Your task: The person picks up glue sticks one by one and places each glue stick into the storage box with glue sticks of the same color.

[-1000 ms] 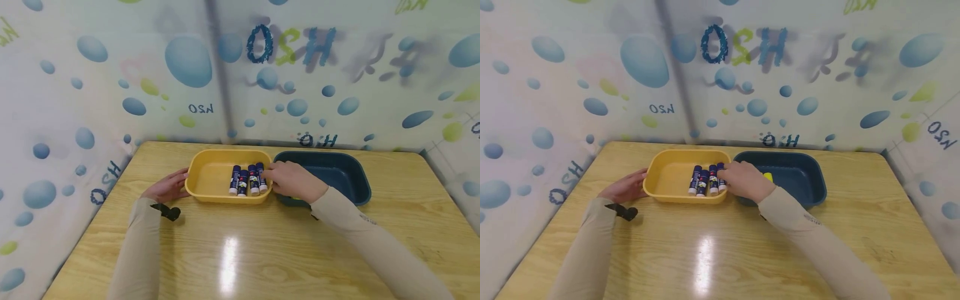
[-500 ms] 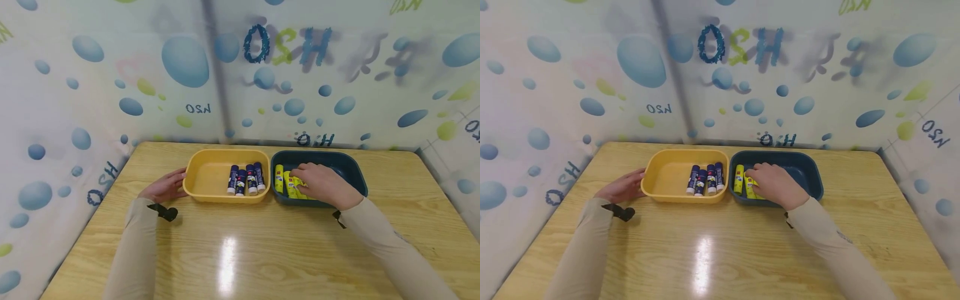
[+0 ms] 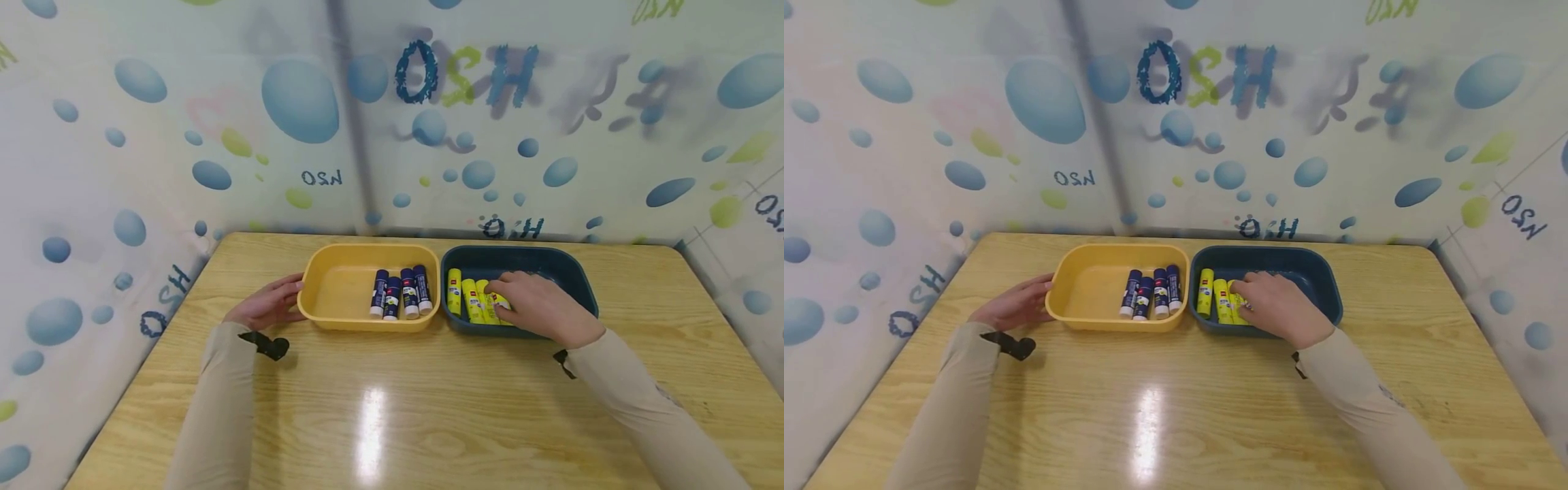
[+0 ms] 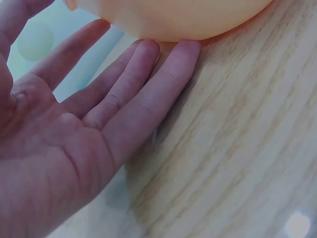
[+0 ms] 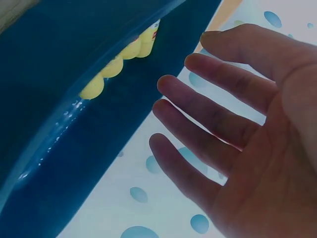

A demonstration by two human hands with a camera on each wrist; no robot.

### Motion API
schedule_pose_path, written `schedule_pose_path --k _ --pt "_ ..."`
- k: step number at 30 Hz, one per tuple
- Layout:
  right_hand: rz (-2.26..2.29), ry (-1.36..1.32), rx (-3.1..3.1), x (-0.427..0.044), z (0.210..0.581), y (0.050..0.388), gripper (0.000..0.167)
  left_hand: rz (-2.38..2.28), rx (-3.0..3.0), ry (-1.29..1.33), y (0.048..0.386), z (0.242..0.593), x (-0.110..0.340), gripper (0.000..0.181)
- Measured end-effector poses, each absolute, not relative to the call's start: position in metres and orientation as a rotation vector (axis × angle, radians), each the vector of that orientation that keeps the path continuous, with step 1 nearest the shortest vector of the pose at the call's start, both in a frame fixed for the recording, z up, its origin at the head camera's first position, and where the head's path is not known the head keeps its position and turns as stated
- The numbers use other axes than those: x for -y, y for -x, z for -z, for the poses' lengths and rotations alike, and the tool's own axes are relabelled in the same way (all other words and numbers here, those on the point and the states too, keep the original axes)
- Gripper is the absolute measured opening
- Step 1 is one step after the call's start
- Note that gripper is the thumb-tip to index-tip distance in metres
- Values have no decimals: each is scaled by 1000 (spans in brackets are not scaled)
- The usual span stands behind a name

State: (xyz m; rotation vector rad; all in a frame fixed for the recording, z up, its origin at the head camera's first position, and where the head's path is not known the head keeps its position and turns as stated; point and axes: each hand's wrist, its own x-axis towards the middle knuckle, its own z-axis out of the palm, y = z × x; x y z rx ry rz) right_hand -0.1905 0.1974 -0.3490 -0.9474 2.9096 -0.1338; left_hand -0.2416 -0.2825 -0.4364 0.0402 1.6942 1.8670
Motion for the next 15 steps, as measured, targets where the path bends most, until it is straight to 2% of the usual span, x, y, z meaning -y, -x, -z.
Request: schedule_pose_path --k 8,15 --pt "98 879 -2910 -205 347 189 32 -1858 -1708 -32 241 435 280 60" --pt "112 882 -2917 -214 348 186 32 -1855 -1718 -9 241 433 280 59"
